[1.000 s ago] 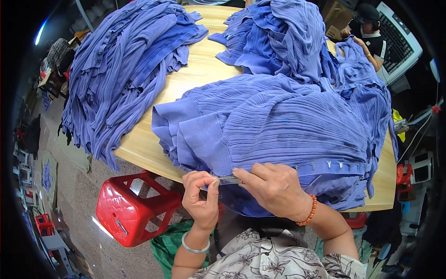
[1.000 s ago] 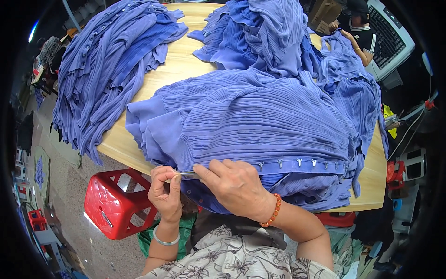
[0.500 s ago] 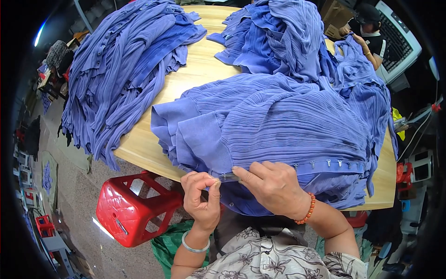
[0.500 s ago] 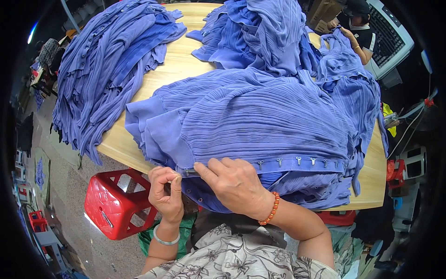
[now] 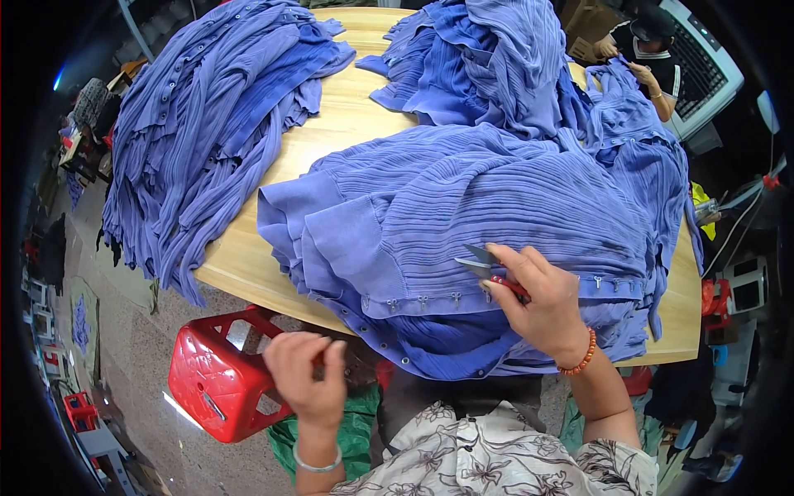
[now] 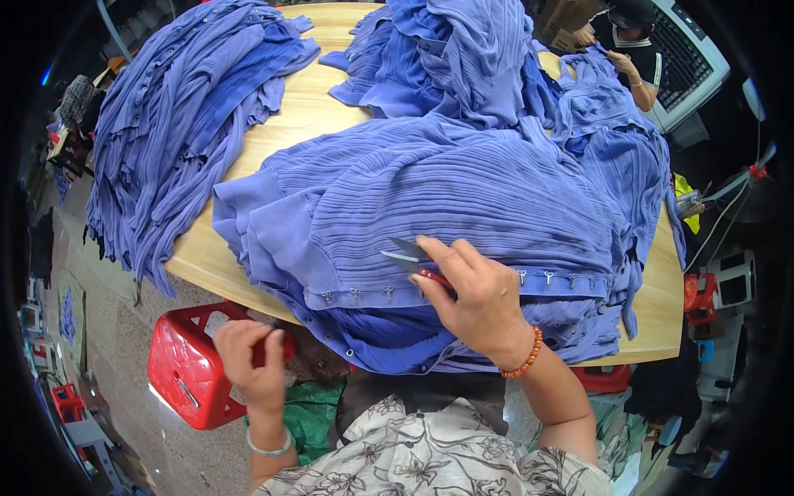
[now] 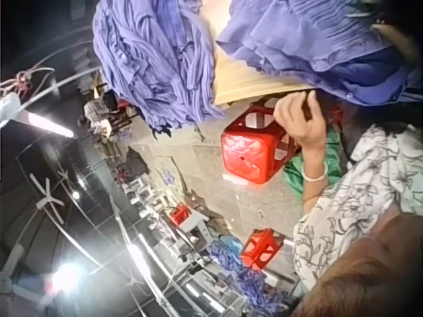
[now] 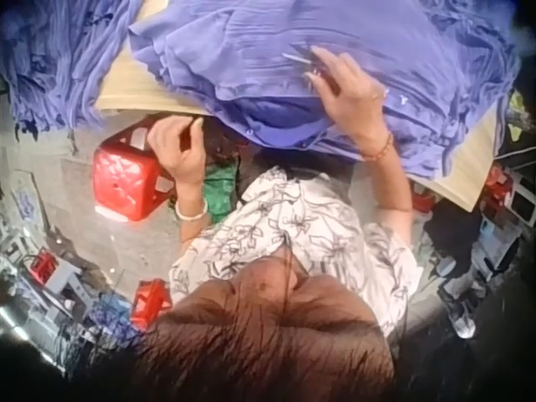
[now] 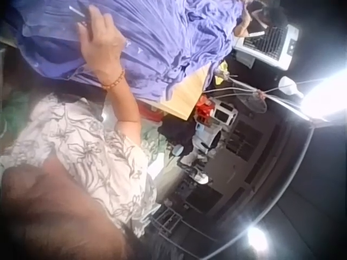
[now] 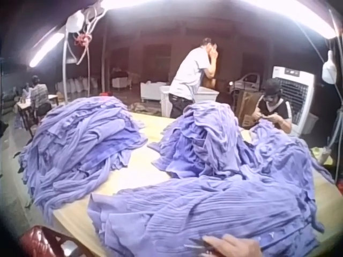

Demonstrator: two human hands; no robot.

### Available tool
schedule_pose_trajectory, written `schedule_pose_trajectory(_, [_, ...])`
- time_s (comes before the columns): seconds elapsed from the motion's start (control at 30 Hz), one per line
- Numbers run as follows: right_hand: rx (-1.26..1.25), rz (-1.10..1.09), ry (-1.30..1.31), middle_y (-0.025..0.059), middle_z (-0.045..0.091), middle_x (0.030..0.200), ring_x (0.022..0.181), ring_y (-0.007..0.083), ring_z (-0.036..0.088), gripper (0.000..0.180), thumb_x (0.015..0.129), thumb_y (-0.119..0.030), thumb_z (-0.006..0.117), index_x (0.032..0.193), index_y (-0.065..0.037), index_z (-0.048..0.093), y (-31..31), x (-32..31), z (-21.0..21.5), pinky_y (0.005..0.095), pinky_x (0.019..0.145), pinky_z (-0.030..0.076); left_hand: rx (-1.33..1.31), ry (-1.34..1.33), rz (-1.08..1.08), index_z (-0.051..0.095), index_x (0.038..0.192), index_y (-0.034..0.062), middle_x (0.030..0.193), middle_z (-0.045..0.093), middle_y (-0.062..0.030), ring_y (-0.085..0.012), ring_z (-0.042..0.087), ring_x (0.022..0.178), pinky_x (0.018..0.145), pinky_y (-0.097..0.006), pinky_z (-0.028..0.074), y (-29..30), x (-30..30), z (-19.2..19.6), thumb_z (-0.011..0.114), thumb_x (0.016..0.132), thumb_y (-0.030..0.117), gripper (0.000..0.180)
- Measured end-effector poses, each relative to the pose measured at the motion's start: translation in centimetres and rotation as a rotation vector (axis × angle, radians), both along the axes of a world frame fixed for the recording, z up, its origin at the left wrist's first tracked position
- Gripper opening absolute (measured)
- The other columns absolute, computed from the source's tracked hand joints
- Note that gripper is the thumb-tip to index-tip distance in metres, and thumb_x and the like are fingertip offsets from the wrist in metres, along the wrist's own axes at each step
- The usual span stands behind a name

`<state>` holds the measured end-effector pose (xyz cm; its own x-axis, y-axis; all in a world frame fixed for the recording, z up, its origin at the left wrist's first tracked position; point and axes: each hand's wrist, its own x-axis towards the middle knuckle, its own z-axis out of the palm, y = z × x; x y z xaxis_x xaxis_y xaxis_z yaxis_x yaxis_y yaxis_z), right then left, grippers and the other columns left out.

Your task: Trimming excess threads from purple pleated garments using thread snips in a factory setting.

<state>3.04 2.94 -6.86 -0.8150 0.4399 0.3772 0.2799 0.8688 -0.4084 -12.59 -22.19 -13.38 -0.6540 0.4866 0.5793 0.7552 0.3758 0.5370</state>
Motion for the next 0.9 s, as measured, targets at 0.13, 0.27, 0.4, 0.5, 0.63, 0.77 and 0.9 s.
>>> schedule_pose_trajectory(0.13, [0.021,0.017,-0.009,0.0049,0.058,0.077,0.058,0.0231,0.061,0.042,0.082,-0.019,0.079,0.121,-0.009,0.066,-0.2,-0.3,0.0,0.0339,0.052,0.048,0.041,0.098,-0.189,0.068,0.102,0.0065,0.101,0.062,-0.0101,-0.0307,0.056,0.096,0.085,-0.043,0.045,4.7,1.7,1.1,0.081,0.074,0.004,0.031])
schedule_pose_trajectory(0.27, [0.016,0.011,0.000,0.0059,0.058,0.075,0.057,0.0204,0.058,0.045,0.080,-0.012,0.080,0.123,-0.009,0.066,0.0,0.2,-0.4,0.0311,0.052,0.046,-0.015,0.138,-0.169,0.070,0.102,0.0061,0.101,0.061,-0.0082,-0.0301,0.057,0.095,0.083,-0.042,0.044,7.8,0.9,-0.5,0.079,0.076,0.008,0.028])
schedule_pose_trajectory(0.4, [-0.013,0.011,-0.008,0.0062,0.058,0.076,0.058,0.0209,0.058,0.045,0.080,-0.012,0.080,0.122,-0.008,0.066,0.0,0.2,-0.7,0.0317,0.052,0.046,-0.044,0.151,-0.173,0.071,0.101,0.0055,0.100,0.060,-0.0084,-0.0300,0.056,0.095,0.082,-0.042,0.043,7.9,0.7,-1.5,0.077,0.076,0.008,0.026])
schedule_pose_trajectory(0.5, [-0.010,0.013,0.001,0.0063,0.058,0.077,0.058,0.0211,0.059,0.044,0.080,-0.012,0.080,0.122,-0.007,0.066,0.2,0.1,-0.8,0.0322,0.052,0.046,-0.056,0.160,-0.171,0.071,0.099,0.0053,0.101,0.060,-0.0083,-0.0294,0.057,0.095,0.081,-0.042,0.043,8.1,0.7,-1.7,0.075,0.076,0.006,0.023])
schedule_pose_trajectory(0.63, [-0.010,0.014,-0.003,0.0065,0.058,0.076,0.058,0.0216,0.059,0.043,0.080,-0.012,0.080,0.121,-0.007,0.066,0.2,0.2,-0.7,0.0325,0.052,0.046,-0.076,0.225,-0.136,0.071,0.097,0.0053,0.101,0.060,-0.0082,-0.0289,0.057,0.095,0.080,-0.041,0.042,8.6,0.9,-1.8,0.074,0.076,0.006,0.021])
schedule_pose_trajectory(0.77, [-0.016,0.023,-0.001,0.0068,0.058,0.077,0.059,0.0222,0.060,0.043,0.080,-0.012,0.079,0.121,-0.007,0.066,0.3,0.2,-1.0,0.0324,0.052,0.047,-0.066,0.291,-0.154,0.070,0.096,0.0046,0.097,0.060,-0.0082,-0.0288,0.056,0.093,0.079,-0.040,0.043,8.9,0.8,-2.0,0.072,0.076,0.003,0.020])
schedule_pose_trajectory(0.9, [-0.014,0.027,-0.010,0.0068,0.059,0.077,0.059,0.0220,0.060,0.044,0.080,-0.012,0.079,0.122,-0.007,0.065,0.2,0.2,-0.8,0.0322,0.052,0.047,0.125,0.009,-0.261,0.065,0.093,0.0043,0.093,0.059,-0.0097,-0.0301,0.056,0.089,0.079,-0.040,0.043,8.2,0.5,-1.9,0.070,0.075,-0.003,0.020])
